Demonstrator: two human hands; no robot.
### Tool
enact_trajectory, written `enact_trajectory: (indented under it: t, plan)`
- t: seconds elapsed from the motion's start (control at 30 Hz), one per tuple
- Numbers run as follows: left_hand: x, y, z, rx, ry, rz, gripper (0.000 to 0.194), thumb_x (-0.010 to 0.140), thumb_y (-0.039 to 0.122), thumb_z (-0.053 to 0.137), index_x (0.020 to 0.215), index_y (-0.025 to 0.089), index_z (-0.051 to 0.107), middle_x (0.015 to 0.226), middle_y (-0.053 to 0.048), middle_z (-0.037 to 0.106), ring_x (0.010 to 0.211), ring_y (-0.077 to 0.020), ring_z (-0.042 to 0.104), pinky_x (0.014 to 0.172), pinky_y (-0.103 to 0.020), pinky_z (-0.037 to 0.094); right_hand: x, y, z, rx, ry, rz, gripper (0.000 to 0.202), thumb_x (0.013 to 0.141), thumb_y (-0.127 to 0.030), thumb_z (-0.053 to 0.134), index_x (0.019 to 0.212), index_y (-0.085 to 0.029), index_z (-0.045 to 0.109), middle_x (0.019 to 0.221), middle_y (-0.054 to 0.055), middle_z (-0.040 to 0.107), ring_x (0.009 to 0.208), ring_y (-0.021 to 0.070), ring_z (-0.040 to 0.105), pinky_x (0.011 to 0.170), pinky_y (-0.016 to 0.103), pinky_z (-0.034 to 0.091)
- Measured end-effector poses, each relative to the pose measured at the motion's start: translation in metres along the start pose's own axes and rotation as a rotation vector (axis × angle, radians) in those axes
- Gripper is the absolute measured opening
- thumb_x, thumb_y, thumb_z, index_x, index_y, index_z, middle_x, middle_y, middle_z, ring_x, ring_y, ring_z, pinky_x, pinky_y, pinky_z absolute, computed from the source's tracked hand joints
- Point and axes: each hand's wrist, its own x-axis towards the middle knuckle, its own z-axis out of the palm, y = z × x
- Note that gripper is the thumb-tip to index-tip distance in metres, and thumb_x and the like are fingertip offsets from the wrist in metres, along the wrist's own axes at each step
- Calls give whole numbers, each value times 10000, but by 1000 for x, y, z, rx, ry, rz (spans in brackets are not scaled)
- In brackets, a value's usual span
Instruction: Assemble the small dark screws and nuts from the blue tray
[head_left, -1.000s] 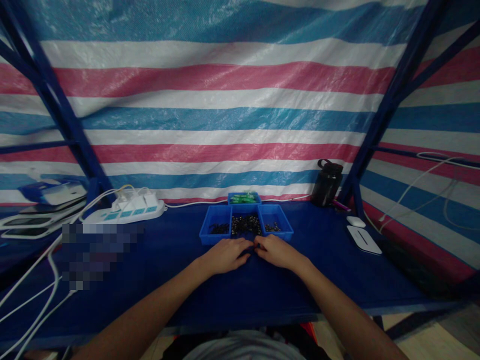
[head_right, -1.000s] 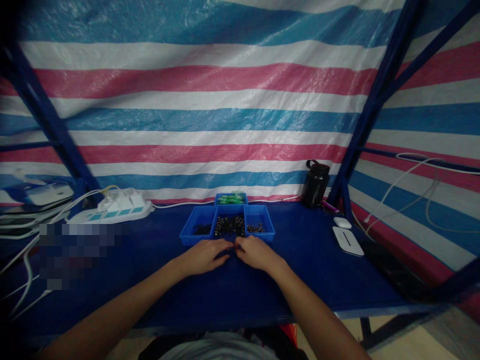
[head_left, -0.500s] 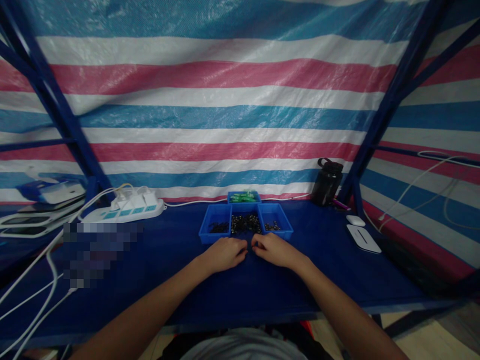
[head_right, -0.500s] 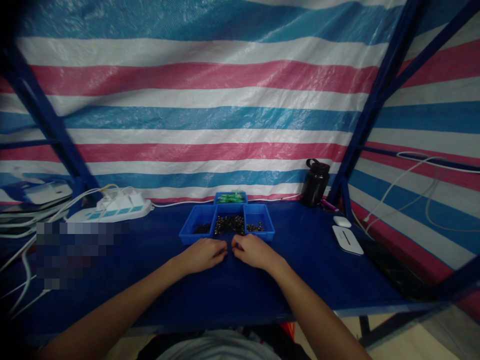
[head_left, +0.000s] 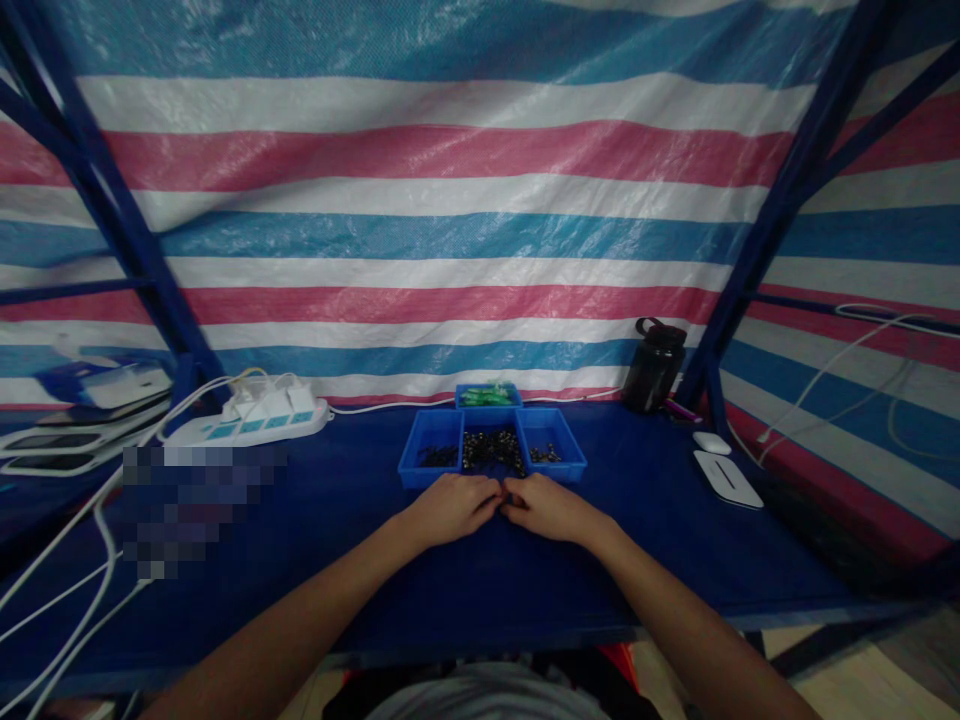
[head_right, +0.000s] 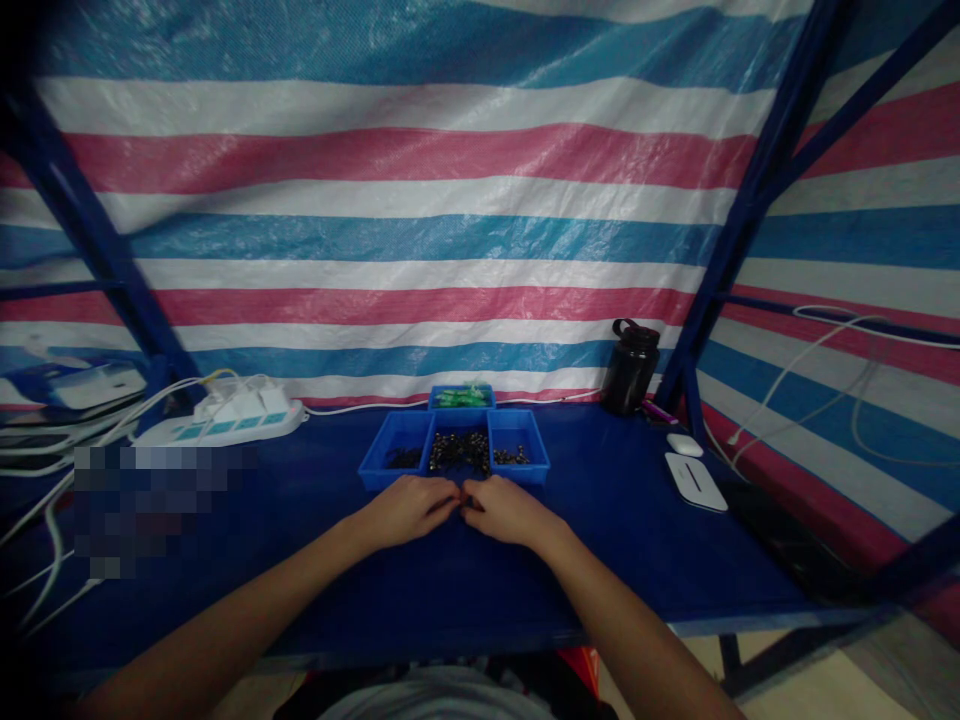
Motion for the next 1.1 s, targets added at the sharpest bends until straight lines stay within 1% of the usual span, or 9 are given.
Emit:
enact_trajectory:
  t: [0.17, 0.3, 0.47, 0.63, 0.83, 0.97, 1.1]
  plan:
    - [0, 1, -2, -12, 6, 26, 197, 942, 252, 385, 896, 183, 563, 862, -25, 624, 756, -145, 598, 657, -214, 417, 0, 1, 1, 29, 12, -42, 105, 846, -238, 511, 838, -158, 577, 651, 4, 605, 562, 119, 520, 515, 223, 272]
    - [0, 3, -3, -17, 13, 19, 189, 934, 250, 394, 875, 179, 558, 855, -25, 622, 747, -142, 594, 650, -211, 414, 0, 0, 0, 33, 8, -43, 104, 847, -226, 510, 824, -158, 585, 657, 7, 613, 573, 123, 532, 527, 224, 287]
    - [0, 2, -4, 2, -2, -23, 142, 905, 236, 424, 833, 186, 536, 818, -13, 625, 719, -145, 597, 626, -212, 408, 1, 1, -2, 21, 19, -6, 106, 846, -226, 509, 837, -157, 588, 665, 9, 615, 586, 124, 536, 535, 222, 288]
    - [-1, 0, -2, 33, -61, -60, 117, 879, 228, 446, 817, 192, 538, 796, -13, 638, 711, -154, 606, 604, -217, 408, 0, 1, -5, 31, 17, 51, 94, 834, -220, 523, 886, -167, 581, 661, -4, 606, 602, 122, 532, 542, 216, 286]
    - [-1, -2, 1, 28, -77, -67, 125, 872, 231, 447, 831, 188, 558, 798, -25, 650, 714, -165, 617, 603, -225, 412, 0, -1, -6, 171, 33, 13, 83, 846, -244, 531, 896, -180, 549, 655, -30, 592, 596, 110, 538, 546, 201, 324]
    - [-1, -3, 2, -1, -71, -33, 123, 872, 223, 445, 864, 189, 563, 815, -26, 657, 738, -172, 627, 609, -226, 412, 0, -1, -5, 267, 29, -37, 93, 846, -263, 535, 894, -183, 539, 651, -37, 590, 574, 106, 534, 525, 194, 342]
    - [-1, -2, 2, -13, -74, -17, 125, 866, 211, 446, 884, 191, 568, 820, -24, 657, 741, -168, 629, 617, -222, 417, 0, -1, -4, 308, 16, -54, 103, 830, -252, 547, 905, -183, 536, 633, -44, 588, 560, 108, 536, 516, 195, 351]
